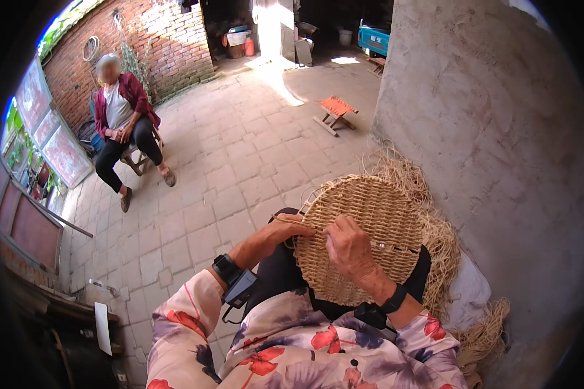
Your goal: The recorder is weaving a circular basket or tray using light-colored natural fibers.
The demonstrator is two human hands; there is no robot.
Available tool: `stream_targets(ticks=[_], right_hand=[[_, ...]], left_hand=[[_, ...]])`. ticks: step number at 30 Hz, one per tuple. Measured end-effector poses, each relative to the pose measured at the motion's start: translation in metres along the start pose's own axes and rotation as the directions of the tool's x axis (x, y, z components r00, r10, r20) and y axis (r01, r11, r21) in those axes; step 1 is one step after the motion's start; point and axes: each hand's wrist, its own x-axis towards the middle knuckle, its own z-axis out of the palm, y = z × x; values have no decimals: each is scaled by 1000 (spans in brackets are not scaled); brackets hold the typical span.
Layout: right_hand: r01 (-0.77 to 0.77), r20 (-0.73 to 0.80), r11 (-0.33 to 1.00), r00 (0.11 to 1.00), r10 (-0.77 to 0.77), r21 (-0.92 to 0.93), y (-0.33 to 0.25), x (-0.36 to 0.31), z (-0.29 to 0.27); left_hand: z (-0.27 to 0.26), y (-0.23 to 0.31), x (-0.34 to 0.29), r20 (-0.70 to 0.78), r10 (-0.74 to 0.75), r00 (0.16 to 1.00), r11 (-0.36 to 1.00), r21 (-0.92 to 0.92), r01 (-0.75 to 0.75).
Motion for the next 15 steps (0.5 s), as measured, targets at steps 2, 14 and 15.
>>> stream_targets(ticks=[2,14,15], right_hand=[[-6,9,1000,1000,6,7,1,0,1],[-67,-52,998,997,66,-17,1,0,9],[-67,-50,998,997,66,-18,0,0,9]], left_hand=[[0,-2,0,0,-20,1000,1000,23,20],[-7,-13,-2,158,-1,987,989,-146,25],[-9,-8,-1,147,-10,989,993,-112,27]])
